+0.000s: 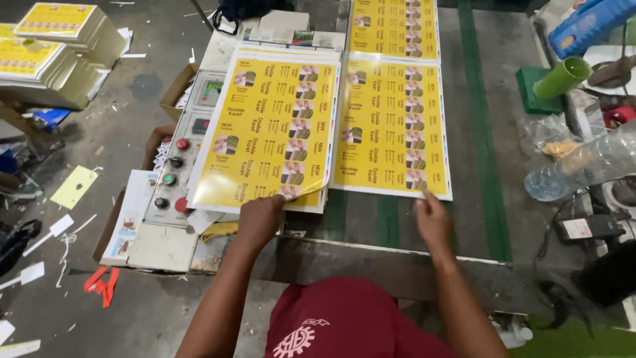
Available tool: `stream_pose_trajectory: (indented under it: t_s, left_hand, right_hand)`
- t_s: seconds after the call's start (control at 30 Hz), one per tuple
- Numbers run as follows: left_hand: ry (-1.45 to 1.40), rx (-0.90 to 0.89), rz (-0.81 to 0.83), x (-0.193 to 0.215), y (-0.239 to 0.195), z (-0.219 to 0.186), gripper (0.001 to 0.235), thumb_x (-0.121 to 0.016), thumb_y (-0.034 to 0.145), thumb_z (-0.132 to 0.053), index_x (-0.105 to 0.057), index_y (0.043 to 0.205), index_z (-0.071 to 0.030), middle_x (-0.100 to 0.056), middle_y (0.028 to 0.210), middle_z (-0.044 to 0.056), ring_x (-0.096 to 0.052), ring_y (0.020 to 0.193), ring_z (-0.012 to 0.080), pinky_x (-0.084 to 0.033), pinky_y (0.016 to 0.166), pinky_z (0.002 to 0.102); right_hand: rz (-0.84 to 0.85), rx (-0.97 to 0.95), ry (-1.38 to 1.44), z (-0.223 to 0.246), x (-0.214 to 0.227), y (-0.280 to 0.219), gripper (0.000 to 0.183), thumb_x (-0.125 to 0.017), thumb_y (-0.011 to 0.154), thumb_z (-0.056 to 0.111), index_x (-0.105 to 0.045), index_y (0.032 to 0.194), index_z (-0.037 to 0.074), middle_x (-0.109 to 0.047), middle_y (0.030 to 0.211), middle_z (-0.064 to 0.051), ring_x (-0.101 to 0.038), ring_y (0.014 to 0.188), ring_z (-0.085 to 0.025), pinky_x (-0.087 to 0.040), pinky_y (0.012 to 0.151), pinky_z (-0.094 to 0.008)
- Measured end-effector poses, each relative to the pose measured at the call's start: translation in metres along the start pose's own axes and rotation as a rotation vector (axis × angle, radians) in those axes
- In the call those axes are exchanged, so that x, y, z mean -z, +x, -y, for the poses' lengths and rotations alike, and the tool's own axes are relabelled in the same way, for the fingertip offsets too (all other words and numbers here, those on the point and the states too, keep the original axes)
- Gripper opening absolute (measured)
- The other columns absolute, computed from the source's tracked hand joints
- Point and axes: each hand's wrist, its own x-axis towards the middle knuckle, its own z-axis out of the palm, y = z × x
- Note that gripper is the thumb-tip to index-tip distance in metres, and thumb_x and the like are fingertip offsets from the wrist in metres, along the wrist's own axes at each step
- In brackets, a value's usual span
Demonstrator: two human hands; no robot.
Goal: The recorder is flipping through and inspecting printed product label sheets on a workbench for quality control.
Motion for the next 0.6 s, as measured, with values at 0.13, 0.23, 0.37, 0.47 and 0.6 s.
stream_pose_trajectory:
  t_s: [0.13, 0.23, 0.37, 0.47, 0.6]
  left_hand:
    - [0.079, -0.035, -0.03, -0.003, 0.0, -0.005, 0.012, -0.061, 0.092, -0.019, -0.071, 0.097, -0.016, -0.073, 0.075, 0.013, -0.076, 0.077, 0.044, -0.061, 0.067, 0.057]
    - [0.078, -0.03, -0.042, 0.0, -0.003, -0.008, 0.012, -0.06, 0.093, -0.019, -0.071, 0.096, -0.015, -0.073, 0.073, 0.014, -0.076, 0.076, 0.0444, -0.061, 0.065, 0.058]
    - [-0.022, -0.032, -0.059, 0.0, -0.003, -0.005, 0.017, -0.057, 0.095, -0.022, -0.071, 0.102, -0.016, -0.074, 0.077, 0.019, -0.075, 0.077, 0.0472, -0.061, 0.066, 0.061]
    - [0.018, -0.029, -0.101, 0.002, -0.006, -0.009, 0.015, -0.056, 0.094, -0.019, -0.07, 0.097, -0.019, -0.073, 0.075, 0.015, -0.076, 0.074, 0.0425, -0.061, 0.065, 0.056]
    - [-0.121, 0.008, -0.054, 0.023, -0.007, -0.009, 0.023, -0.052, 0.095, -0.022, -0.072, 0.105, -0.016, -0.076, 0.085, 0.021, -0.075, 0.086, 0.0484, -0.059, 0.073, 0.063]
  right_hand:
    - [-0.054, 0.682, -0.767, 0.018, -0.043, 0.031, 0.062, -0.056, 0.098, 0.045, -0.052, 0.147, 0.008, -0.048, 0.15, -0.023, -0.041, 0.14, -0.045, -0.031, 0.113, -0.064]
    - [0.111, 0.371, -0.927, 0.022, -0.058, 0.05, 0.066, -0.034, 0.108, 0.067, -0.04, 0.161, 0.028, -0.033, 0.169, -0.013, -0.02, 0.159, -0.039, -0.013, 0.122, -0.073]
    - [0.067, 0.438, -0.934, 0.027, -0.069, 0.089, 0.063, -0.035, 0.109, 0.065, -0.045, 0.158, 0.026, -0.037, 0.166, -0.011, -0.026, 0.156, -0.039, -0.021, 0.117, -0.077]
    - [0.075, 0.415, -0.932, 0.035, -0.078, 0.127, 0.066, -0.034, 0.108, 0.068, -0.046, 0.157, 0.027, -0.035, 0.167, -0.01, -0.024, 0.157, -0.038, -0.019, 0.117, -0.077]
    - [-0.045, 0.503, -0.876, 0.055, -0.077, 0.102, 0.059, -0.043, 0.109, 0.056, -0.055, 0.151, 0.017, -0.029, 0.172, -0.018, -0.026, 0.158, -0.039, -0.025, 0.115, -0.078]
